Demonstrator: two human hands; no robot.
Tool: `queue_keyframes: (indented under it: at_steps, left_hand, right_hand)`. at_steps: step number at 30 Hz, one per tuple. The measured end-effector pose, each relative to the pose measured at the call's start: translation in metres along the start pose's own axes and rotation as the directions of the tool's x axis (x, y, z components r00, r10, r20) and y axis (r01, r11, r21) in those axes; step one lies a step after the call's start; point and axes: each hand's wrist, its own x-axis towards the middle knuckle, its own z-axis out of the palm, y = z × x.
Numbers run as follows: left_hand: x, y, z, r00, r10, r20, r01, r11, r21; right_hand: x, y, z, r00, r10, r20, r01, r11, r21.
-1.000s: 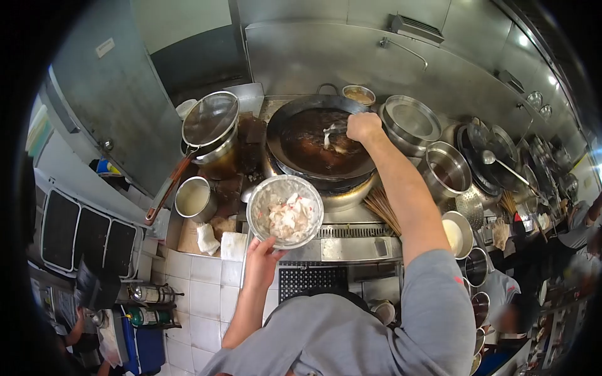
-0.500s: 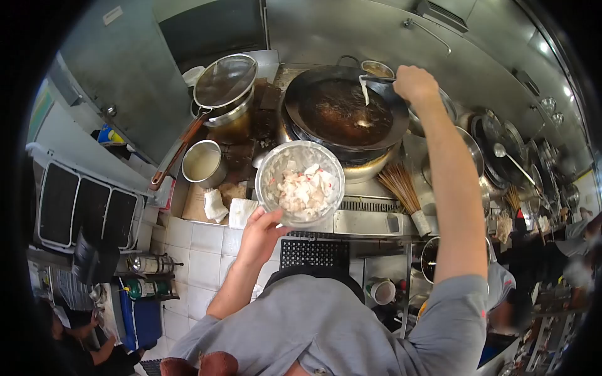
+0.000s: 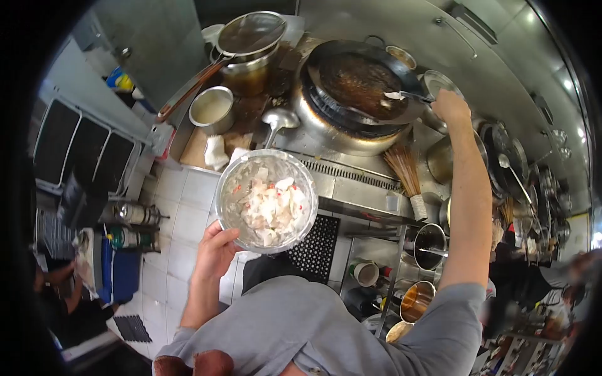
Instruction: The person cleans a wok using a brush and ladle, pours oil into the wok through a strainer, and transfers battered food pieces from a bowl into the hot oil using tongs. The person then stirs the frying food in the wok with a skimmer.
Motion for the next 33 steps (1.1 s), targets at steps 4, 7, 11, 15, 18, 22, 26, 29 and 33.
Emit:
queue_keyframes:
  at_steps: [4,7,11,15,18,22,26,29,33]
  left_hand:
    - [-0.030,-0.024,0.017,0.993,0.012,-0.117,-0.019,0.998,-0.059]
    - [-0.045,-0.035,0.013,0.989,-0.001,-0.146,-0.004,0.999,-0.034]
    - [-0.051,-0.037,0.009,0.988,0.003,-0.154,-0.005,1.000,-0.012]
    - [-0.026,-0.024,0.025,0.993,0.020,-0.116,-0.024,0.999,-0.032]
    - [0.010,-0.015,0.035,0.994,-0.010,-0.112,0.006,0.999,-0.038]
    - [0.066,-0.004,0.049,1.000,0.007,0.026,-0.007,1.000,-0.001]
    - [0.112,0.003,0.062,0.996,0.016,0.082,-0.025,0.994,0.110]
    - [0.141,0.001,0.067,0.988,0.016,0.153,-0.039,0.988,0.146]
    - [0.158,-0.010,0.083,0.974,0.105,0.202,-0.155,0.955,0.252]
  right_hand:
    - [0.010,-0.009,0.048,0.998,0.000,0.059,0.000,1.000,-0.017]
    - [0.002,-0.017,0.093,0.999,0.022,0.034,-0.022,1.000,-0.009]
    - [-0.018,-0.023,0.115,0.991,0.137,0.003,-0.134,0.965,0.226]
    - [-0.013,-0.011,0.125,0.988,0.147,0.049,-0.153,0.971,0.184]
    - [-0.007,0.001,0.115,0.979,0.187,0.080,-0.199,0.964,0.178]
    - [-0.008,0.019,0.084,0.966,0.256,-0.021,-0.241,0.930,0.277]
    - [-0.033,0.037,0.013,0.986,0.078,-0.145,-0.002,0.885,0.466]
    - [-0.094,0.003,-0.057,0.956,-0.251,-0.153,0.294,0.834,0.468]
    - [-0.130,-0.064,-0.069,0.792,-0.564,-0.231,0.607,0.765,0.214]
